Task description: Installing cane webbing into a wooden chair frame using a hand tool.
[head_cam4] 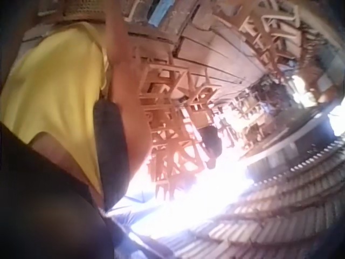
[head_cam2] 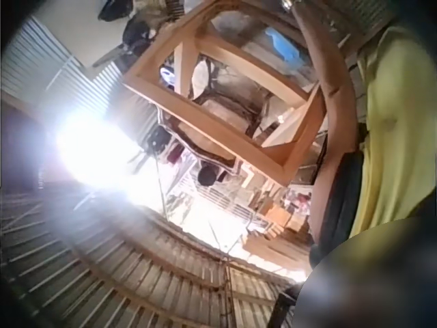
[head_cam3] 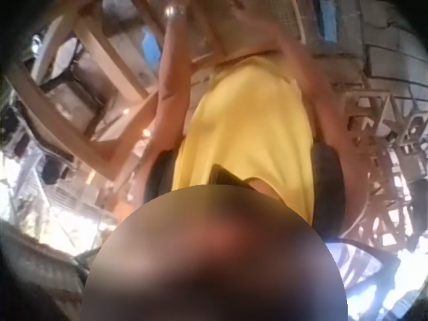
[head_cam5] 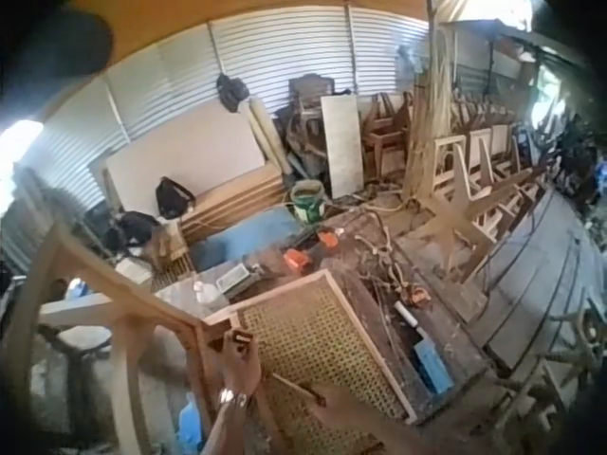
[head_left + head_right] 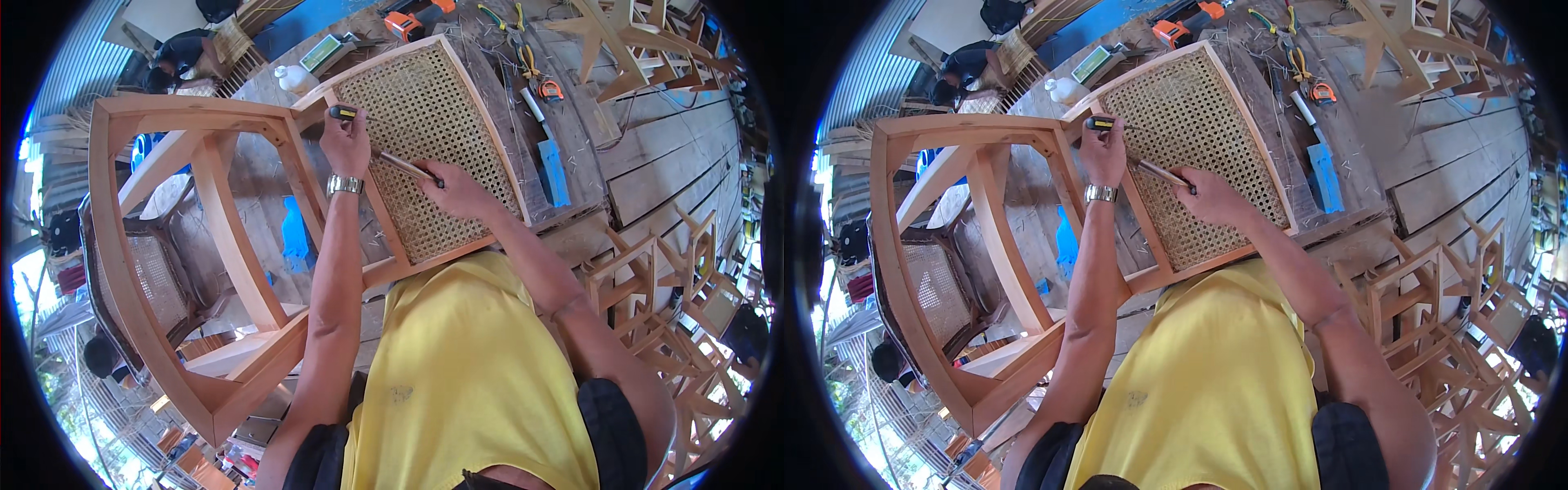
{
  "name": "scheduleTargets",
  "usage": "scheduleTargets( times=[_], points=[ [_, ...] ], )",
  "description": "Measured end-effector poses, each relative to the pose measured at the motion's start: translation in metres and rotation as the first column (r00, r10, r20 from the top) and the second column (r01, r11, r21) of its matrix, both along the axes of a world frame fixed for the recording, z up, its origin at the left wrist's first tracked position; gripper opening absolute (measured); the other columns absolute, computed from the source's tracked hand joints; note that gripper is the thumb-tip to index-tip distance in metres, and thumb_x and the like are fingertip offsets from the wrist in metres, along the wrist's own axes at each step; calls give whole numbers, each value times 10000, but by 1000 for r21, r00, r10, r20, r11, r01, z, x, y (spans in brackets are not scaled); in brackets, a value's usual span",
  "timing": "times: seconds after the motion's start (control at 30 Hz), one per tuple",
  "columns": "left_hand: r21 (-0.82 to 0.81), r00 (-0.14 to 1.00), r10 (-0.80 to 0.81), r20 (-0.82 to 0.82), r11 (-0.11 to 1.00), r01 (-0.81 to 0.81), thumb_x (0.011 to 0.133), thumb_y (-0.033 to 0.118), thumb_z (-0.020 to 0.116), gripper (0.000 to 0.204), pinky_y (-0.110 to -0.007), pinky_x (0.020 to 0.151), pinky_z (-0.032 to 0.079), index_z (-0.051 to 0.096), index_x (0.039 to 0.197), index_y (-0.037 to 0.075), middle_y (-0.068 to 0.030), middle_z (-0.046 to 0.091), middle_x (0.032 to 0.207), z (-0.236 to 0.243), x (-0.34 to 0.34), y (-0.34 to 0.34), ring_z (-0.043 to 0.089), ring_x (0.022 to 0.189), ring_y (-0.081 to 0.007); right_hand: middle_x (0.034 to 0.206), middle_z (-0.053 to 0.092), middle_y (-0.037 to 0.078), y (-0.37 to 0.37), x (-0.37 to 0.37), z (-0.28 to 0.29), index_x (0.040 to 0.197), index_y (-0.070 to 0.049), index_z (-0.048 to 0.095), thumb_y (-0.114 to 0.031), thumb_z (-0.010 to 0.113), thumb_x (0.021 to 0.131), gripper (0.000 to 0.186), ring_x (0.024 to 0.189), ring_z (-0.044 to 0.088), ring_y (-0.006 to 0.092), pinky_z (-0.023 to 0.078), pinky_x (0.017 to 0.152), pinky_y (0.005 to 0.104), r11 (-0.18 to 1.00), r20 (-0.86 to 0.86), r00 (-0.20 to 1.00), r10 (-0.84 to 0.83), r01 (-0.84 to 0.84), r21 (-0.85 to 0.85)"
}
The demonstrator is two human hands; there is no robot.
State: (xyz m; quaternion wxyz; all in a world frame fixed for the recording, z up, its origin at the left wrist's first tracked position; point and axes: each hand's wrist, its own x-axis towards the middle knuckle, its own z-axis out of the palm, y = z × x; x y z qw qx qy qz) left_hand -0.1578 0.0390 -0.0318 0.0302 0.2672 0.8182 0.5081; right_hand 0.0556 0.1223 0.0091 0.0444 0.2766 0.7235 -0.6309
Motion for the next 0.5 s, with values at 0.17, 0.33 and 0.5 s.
scheduleTargets(
  times=[0.17, 0.33, 0.5],
  points=[
    [71, 1000, 24, -8, 997, -24, 915, 202, 738, 163, -255, 633, 473, 635, 993, 103, 1, 626, 747, 7, -1, 3, 550, 656, -77, 934, 670, 97, -8, 6, -20, 1366, -63, 562, -260, 531, 1004, 414, 785, 616, 184, 503, 747, 352, 985, -83, 984, -157, 163, 61],
    [-67, 1000, 14, 11, 998, -14, 931, 230, 734, 198, -262, 704, 513, 650, 1026, 78, -7, 702, 859, 4, -8, 6, 634, 768, -85, 929, 664, 109, -8, 2, -12, 1360, -55, 551, -265, 523, 1012, 407, 798, 619, 188, 502, 750, 345, 999, -53, 999, 9, -6, 45],
    [22, 999, 34, -33, 999, -33, 929, 230, 725, 181, -271, 657, 493, 654, 1000, 79, 4, 679, 821, 23, -4, 6, 591, 689, -99, 973, 676, 134, -13, -3, -18, 1428, -84, 511, -298, 532, 1017, 464, 831, 631, 210, 506, 774, 356, 991, -38, 994, -101, 104, 88]
  ],
)
